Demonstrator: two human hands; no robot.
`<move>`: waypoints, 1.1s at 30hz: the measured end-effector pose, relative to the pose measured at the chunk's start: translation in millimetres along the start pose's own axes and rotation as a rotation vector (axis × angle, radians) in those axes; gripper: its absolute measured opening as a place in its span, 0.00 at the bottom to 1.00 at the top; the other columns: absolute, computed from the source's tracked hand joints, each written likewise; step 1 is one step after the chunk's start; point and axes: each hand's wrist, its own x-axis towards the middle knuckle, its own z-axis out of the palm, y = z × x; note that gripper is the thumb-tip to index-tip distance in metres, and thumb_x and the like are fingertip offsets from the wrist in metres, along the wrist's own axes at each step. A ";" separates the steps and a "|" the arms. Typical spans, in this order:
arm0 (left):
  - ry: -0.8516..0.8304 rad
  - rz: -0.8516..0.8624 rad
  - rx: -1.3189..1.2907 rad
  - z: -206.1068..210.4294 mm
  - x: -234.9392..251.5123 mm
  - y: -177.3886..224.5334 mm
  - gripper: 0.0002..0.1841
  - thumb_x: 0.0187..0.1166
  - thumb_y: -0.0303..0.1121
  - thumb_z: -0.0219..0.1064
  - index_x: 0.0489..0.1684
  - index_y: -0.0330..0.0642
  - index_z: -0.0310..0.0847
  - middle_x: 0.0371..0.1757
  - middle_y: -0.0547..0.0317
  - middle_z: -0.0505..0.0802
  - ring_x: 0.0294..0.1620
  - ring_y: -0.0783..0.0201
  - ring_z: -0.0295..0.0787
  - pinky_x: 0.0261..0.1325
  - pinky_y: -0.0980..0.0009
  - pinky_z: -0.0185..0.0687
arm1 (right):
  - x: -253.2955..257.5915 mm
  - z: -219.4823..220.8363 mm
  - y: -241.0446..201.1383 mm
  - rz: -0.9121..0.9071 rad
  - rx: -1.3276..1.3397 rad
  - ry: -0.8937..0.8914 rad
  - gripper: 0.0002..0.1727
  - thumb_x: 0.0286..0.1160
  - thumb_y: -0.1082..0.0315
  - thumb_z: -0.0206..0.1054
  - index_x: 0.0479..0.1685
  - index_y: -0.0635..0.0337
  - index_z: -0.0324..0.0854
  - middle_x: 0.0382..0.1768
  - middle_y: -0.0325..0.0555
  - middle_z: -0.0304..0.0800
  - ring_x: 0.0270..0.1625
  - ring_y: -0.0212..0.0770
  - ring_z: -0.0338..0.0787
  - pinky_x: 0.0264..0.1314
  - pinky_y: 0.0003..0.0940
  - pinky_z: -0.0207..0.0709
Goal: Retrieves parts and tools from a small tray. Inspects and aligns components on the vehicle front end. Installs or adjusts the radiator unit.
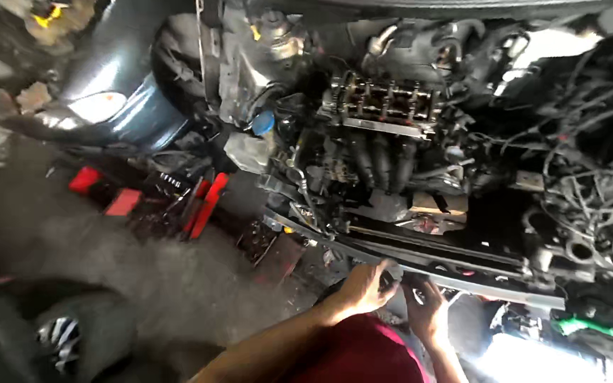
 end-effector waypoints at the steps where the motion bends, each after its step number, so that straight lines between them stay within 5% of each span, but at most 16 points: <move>1: 0.089 -0.025 -0.037 -12.0 -3.0 -12.1 0.26 0.82 0.45 0.66 0.72 0.38 0.80 0.51 0.44 0.95 0.53 0.49 0.95 0.62 0.47 0.87 | 18.1 1.4 -5.9 0.020 0.025 -0.052 0.12 0.68 0.71 0.71 0.45 0.69 0.91 0.44 0.51 0.95 0.46 0.34 0.94 0.56 0.28 0.88; 5: 0.439 -0.196 -0.208 -33.1 -15.1 -61.2 0.19 0.80 0.39 0.67 0.60 0.34 0.87 0.45 0.49 0.96 0.44 0.59 0.95 0.55 0.57 0.91 | 100.3 6.0 -21.2 0.166 0.098 -0.275 0.14 0.72 0.71 0.71 0.53 0.68 0.88 0.46 0.46 0.96 0.47 0.29 0.95 0.54 0.25 0.90; 10: 0.535 -0.455 -0.479 -23.7 -34.5 -86.4 0.17 0.80 0.32 0.67 0.61 0.30 0.83 0.40 0.53 0.95 0.36 0.67 0.93 0.46 0.66 0.92 | 213.0 39.2 -12.5 0.377 -0.097 -0.933 0.17 0.82 0.66 0.67 0.64 0.64 0.84 0.54 0.52 0.93 0.55 0.41 0.93 0.67 0.43 0.84; 14: 0.648 -0.572 -0.476 -5.1 -50.0 -79.2 0.15 0.80 0.31 0.66 0.58 0.29 0.84 0.42 0.52 0.96 0.40 0.65 0.96 0.49 0.66 0.94 | 248.1 101.0 28.2 0.403 -0.107 -1.235 0.18 0.86 0.65 0.64 0.67 0.65 0.82 0.57 0.54 0.90 0.56 0.42 0.92 0.67 0.41 0.83; 18: 0.688 -0.660 -0.397 -0.3 -46.1 -72.6 0.15 0.79 0.33 0.67 0.56 0.31 0.86 0.43 0.54 0.97 0.40 0.69 0.95 0.48 0.69 0.92 | 257.4 152.5 52.0 0.382 -0.118 -1.314 0.21 0.83 0.63 0.67 0.70 0.63 0.82 0.62 0.57 0.89 0.65 0.45 0.89 0.75 0.44 0.78; 25: 0.739 -0.704 -0.409 -1.6 -23.9 -57.3 0.16 0.77 0.32 0.68 0.56 0.29 0.86 0.47 0.53 0.97 0.44 0.70 0.96 0.52 0.71 0.93 | 251.3 191.5 72.8 0.338 0.166 -1.301 0.16 0.77 0.69 0.71 0.61 0.63 0.87 0.56 0.45 0.93 0.58 0.27 0.90 0.68 0.26 0.82; 29: 0.760 -0.710 -0.438 -5.9 -0.5 -54.6 0.18 0.76 0.32 0.69 0.60 0.28 0.85 0.54 0.46 0.95 0.48 0.65 0.95 0.52 0.69 0.93 | 255.3 201.3 83.6 0.377 0.211 -1.340 0.15 0.76 0.69 0.71 0.60 0.62 0.87 0.55 0.42 0.94 0.56 0.25 0.91 0.65 0.25 0.84; 33: 0.824 -0.726 -0.419 -6.0 21.6 -58.3 0.26 0.77 0.39 0.70 0.67 0.26 0.80 0.58 0.43 0.93 0.52 0.66 0.94 0.52 0.70 0.92 | 255.0 197.4 75.6 0.356 0.241 -1.153 0.15 0.75 0.68 0.70 0.58 0.64 0.87 0.49 0.39 0.95 0.49 0.21 0.91 0.57 0.20 0.85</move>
